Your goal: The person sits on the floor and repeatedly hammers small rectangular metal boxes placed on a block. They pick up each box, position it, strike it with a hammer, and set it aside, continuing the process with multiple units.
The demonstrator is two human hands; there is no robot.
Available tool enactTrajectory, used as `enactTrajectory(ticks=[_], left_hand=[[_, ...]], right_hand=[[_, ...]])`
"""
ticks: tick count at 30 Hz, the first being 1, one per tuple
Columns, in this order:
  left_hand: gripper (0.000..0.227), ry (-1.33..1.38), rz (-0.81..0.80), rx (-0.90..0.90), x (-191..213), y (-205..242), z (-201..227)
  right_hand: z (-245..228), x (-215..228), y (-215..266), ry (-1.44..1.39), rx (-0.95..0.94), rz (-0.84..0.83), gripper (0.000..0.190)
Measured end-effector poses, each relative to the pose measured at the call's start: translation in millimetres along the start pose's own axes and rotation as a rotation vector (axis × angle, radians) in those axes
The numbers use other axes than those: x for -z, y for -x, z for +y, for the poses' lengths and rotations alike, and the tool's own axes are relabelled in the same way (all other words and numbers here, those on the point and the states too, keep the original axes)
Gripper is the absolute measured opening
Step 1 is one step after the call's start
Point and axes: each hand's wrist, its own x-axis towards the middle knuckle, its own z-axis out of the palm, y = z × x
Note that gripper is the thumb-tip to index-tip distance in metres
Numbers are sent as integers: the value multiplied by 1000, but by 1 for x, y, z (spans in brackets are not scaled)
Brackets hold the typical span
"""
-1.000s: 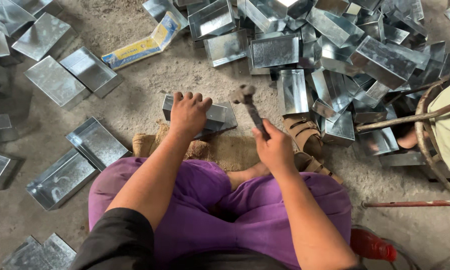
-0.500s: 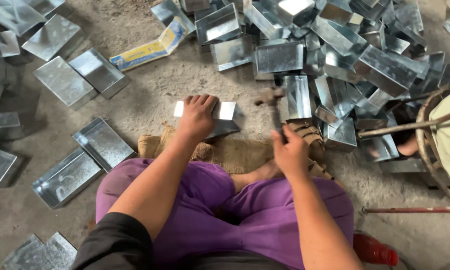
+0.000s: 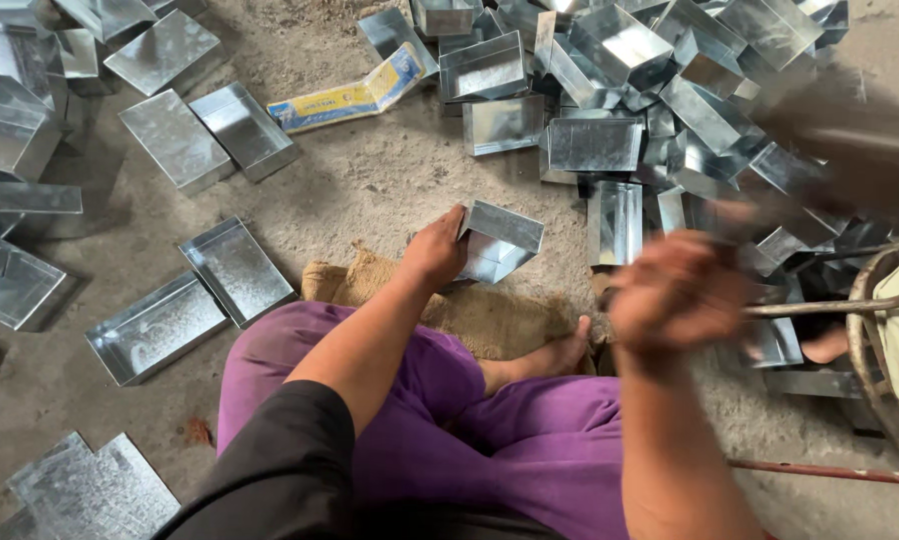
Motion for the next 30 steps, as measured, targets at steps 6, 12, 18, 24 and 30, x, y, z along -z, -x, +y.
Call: enactTrajectory(ticks=[6, 12, 18, 24, 30], left_hand=[[24, -13, -13, -16, 3, 3, 4], [21, 14, -54, 1, 9, 5, 10], [18, -23, -45, 22, 8, 4, 15], [35, -255, 101, -263, 35, 3, 31], [38, -768, -91, -318, 36, -4, 38]], right_hand=[[16, -32, 13, 466, -443, -614, 35], [4, -25, 21, 332, -313, -376, 33], [17, -32, 27, 403, -359, -587, 30], [10, 1, 37, 389, -434, -382, 26], [19, 51, 51, 221, -371, -170, 23]])
